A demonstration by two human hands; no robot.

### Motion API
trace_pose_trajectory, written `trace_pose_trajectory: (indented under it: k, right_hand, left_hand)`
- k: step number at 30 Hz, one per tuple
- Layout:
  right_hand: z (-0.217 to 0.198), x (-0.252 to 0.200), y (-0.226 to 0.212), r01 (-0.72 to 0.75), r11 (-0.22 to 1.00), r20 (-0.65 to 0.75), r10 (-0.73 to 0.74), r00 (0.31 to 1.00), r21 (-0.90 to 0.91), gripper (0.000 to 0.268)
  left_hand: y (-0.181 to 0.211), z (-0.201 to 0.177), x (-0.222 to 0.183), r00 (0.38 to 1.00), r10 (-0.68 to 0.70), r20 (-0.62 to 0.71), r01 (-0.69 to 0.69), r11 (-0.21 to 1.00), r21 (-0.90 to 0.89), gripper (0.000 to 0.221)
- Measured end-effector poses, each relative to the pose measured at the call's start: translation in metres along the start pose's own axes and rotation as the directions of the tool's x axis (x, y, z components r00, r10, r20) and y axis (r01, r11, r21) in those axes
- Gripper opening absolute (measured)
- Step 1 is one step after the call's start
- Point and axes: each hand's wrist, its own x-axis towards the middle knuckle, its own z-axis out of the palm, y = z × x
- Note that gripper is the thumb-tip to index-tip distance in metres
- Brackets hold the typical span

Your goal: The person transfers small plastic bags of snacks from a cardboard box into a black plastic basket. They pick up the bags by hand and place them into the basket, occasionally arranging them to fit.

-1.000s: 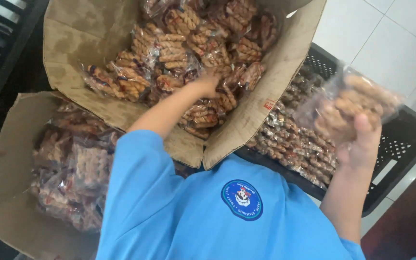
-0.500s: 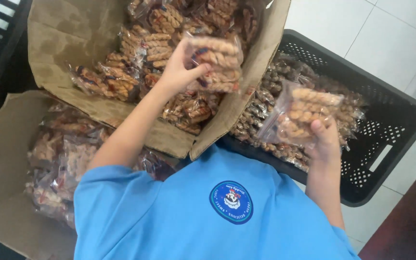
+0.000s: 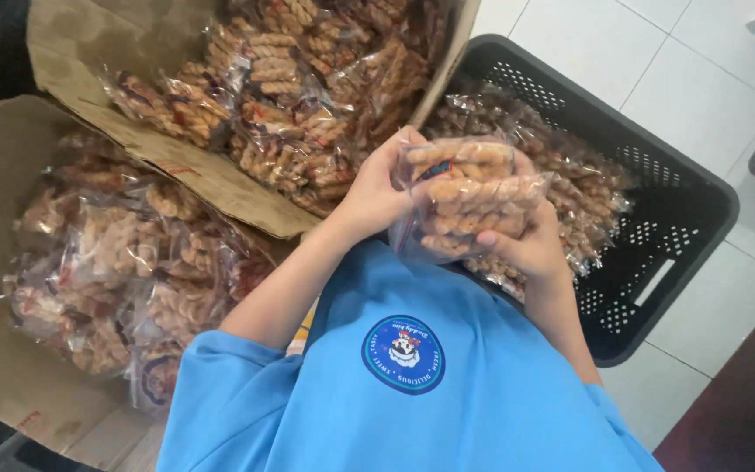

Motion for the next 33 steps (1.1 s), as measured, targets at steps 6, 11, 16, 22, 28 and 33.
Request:
trace_pose_trajectory:
  k: [6, 11, 16, 22, 28, 33]
  right_hand:
    - [-0.023, -0.033, 0.000, 0.147, 0.961, 0.071, -0.134, 0.988, -0.236, 0.044]
    - [-0.081, -0.082, 0.009, -0.197, 0.882, -0.508, -0.055, 0.860, -0.428, 0.038]
    - [-0.093, -0.100, -0.022, -0.220, 0.958, -0.632, 0.055, 0.773, -0.186, 0.058]
    - [-0.056, -0.096, -0.004, -0.155, 0.988, -0.298, 0.154, 0.942, 0.021, 0.056]
    - [-0.046, -0.095, 0.009, -0.234, 0.968, -0.188, 0.213, 0.959, -0.094, 0.054]
    - [-0.054, -0.102, 0.025, -0.358, 0.925, -0.528, 0.243, 0.814, -0.127, 0.044]
  left_hand:
    - [0.025, 0.035, -0.010, 0.998, -0.066, 0.017, 0.067, 0.996, -0.066, 0.037]
    - [-0.005, 0.047, -0.016, 0.969, -0.146, -0.199, 0.128, 0.986, -0.104, 0.025]
    - [-0.012, 0.052, -0.023, 0.981, -0.196, 0.015, 0.196, 0.980, -0.029, 0.019]
    - [-0.024, 0.074, -0.024, 0.957, -0.278, 0.084, 0.290, 0.924, -0.250, 0.044]
    - [-0.029, 0.082, -0.037, 0.971, -0.238, -0.038, 0.230, 0.963, -0.142, 0.028]
    - [-0.022, 0.078, -0.040, 0.960, -0.199, -0.195, 0.190, 0.980, -0.060, 0.021]
